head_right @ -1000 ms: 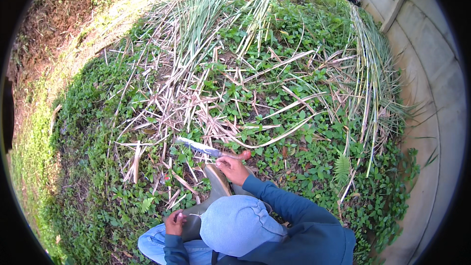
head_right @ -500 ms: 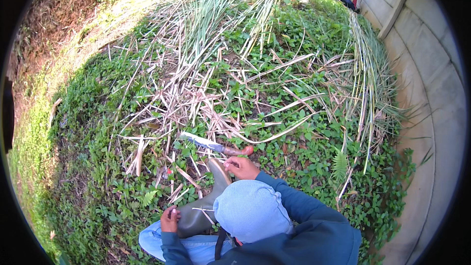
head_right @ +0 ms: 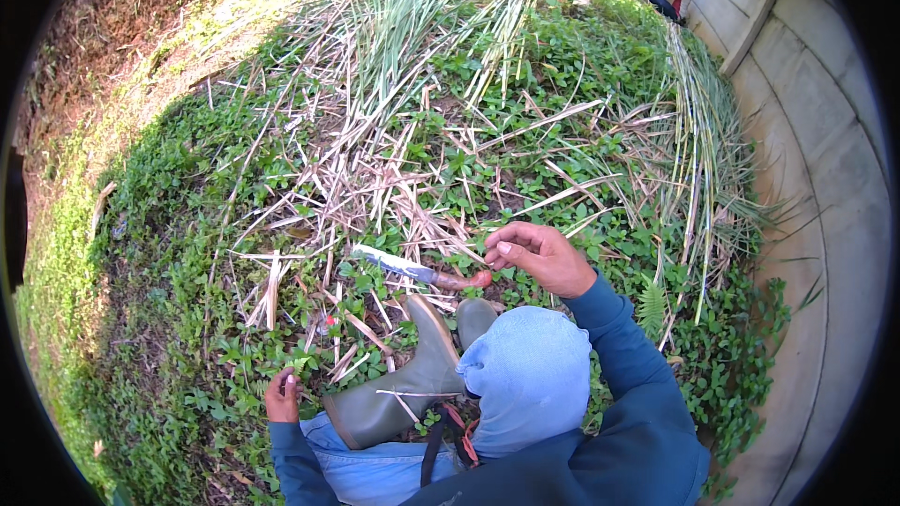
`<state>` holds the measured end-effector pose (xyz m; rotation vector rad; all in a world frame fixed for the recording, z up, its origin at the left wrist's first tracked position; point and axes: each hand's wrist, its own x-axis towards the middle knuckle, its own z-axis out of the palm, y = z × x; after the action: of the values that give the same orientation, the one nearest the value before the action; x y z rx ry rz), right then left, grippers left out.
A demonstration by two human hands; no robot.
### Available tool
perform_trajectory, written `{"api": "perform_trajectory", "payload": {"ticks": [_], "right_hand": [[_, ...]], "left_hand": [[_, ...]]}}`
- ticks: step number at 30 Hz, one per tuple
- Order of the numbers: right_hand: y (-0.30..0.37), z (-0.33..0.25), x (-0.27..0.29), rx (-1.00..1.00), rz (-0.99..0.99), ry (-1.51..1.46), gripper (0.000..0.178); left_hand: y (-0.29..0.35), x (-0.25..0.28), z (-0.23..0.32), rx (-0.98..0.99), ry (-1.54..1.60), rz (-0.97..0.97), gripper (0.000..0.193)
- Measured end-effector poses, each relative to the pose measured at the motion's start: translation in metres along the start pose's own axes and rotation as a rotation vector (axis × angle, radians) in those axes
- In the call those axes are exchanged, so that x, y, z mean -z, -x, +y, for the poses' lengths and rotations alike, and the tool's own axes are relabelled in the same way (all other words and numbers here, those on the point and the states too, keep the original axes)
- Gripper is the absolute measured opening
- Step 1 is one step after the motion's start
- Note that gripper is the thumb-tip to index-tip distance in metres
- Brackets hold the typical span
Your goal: The person sits on the ground and uses a machete to chop long, thin sticks into smaller pieces. They hold the sticks with one hand and strike them with the machete in the other, creating a pile of cut debris.
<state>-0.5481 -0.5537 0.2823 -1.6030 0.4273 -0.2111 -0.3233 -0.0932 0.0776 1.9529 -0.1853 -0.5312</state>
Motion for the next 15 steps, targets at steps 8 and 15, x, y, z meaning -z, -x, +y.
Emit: {"api": "perform_trajectory", "payload": {"ticks": [8,15], "right_hand": [[0.02,-0.066,-0.016,0.062,-0.274,0.457,0.031],[0.02,-0.056,-0.004,-0.171,-0.109,0.362,0.033]], "left_hand": [[-0.11,0.085,-0.01,-0.148,-0.25,0.107,0.029],[-0.231,0.168,0.0,-0.163,-0.866,0.42,0.031]]}}
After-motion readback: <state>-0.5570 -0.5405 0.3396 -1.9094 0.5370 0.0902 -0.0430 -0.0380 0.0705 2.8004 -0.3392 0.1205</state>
